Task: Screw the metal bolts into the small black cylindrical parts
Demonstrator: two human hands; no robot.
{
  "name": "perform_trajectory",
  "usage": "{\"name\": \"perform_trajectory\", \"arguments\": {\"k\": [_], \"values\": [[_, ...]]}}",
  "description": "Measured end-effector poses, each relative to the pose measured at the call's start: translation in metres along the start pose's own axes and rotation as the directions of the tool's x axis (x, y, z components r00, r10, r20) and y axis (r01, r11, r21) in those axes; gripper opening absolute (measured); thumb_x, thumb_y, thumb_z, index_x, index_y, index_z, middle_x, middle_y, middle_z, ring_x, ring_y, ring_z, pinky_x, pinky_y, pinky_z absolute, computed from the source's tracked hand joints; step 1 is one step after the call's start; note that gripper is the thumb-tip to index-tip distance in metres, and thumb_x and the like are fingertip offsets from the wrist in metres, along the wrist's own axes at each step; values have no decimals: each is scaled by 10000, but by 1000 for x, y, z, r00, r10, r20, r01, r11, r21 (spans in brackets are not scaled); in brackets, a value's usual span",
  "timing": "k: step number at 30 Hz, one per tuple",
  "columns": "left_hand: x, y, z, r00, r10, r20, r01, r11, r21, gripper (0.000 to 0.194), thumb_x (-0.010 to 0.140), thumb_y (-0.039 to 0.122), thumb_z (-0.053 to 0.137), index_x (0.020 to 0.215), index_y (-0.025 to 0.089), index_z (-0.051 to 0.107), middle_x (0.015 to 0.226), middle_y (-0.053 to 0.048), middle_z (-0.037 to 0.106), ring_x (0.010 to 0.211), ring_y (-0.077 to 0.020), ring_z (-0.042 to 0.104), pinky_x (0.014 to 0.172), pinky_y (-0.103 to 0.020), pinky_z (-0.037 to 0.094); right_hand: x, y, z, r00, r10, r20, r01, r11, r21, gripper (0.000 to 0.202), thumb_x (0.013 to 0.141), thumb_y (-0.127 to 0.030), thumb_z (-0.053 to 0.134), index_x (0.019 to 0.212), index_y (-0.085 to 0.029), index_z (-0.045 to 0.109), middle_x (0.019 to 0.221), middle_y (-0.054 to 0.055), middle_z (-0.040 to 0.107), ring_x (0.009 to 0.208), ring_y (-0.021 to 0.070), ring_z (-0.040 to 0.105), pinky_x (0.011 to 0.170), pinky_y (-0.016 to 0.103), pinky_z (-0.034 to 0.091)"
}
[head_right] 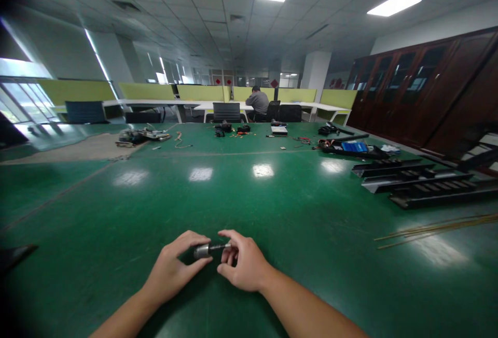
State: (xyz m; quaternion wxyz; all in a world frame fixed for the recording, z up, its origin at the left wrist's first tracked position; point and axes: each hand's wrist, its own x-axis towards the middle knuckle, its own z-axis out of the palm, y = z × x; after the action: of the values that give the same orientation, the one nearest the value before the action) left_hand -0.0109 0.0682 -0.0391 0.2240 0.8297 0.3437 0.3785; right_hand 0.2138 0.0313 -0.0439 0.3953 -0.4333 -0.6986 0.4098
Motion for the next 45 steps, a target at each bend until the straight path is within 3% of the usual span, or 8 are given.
{"name": "perform_trajectory", "arguments": {"k": [4,12,21,28,34,45], "values": [[1,1,6,999,36,-7,-36,999,-31,305,838,254,727,1128,265,635,1036,-31,672,968,-178,625,874,-311,502,0,0,0,998,-15,-53,12,999,-53,673,694,-116,716,1323,-244,516,909,2,668,686,142,612,670,268,487],[-5,-2,6,1000,16,6,-15,999,-41,296,844,248,718,1125,286,633,1053,-13,670,977,-161,628,883,-295,496,-1,0,3,996,-11,-83,11,1000,1,460,710,-94,687,1138,-230,589,938,4,649,729,147,616,662,255,484],[-6,-2,3,1000,-14,6,15,998,-58,328,798,294,771,1111,297,672,1005,-5,704,912,-158,662,836,-268,517,1,-7,2,997,-23,-72,16,996,-93,307,728,-123,701,1020,-209,663,819,-11,664,682,143,588,651,253,459],[-5,-3,3,1000,-29,10,30,997,-69,308,798,291,767,1093,303,679,996,5,709,902,-149,669,827,-255,522,4,-9,3,993,-62,-100,51,993,-105,325,737,-112,687,1046,-208,666,842,-3,682,719,153,616,674,254,464],[-3,-3,7,999,-14,51,18,996,-85,293,798,308,766,1080,302,688,973,7,720,886,-147,677,809,-250,533,6,-6,2,986,-120,-116,97,977,-188,162,741,-128,714,884,-205,725,800,1,680,737,160,623,708,267,451],[-4,-4,8,997,-78,17,79,996,-39,330,779,302,782,1093,335,686,1015,28,728,928,-153,690,856,-254,546,10,-5,2,989,-67,-135,45,987,-155,129,761,-165,740,881,-207,764,778,4,694,713,152,631,675,255,450]]}}
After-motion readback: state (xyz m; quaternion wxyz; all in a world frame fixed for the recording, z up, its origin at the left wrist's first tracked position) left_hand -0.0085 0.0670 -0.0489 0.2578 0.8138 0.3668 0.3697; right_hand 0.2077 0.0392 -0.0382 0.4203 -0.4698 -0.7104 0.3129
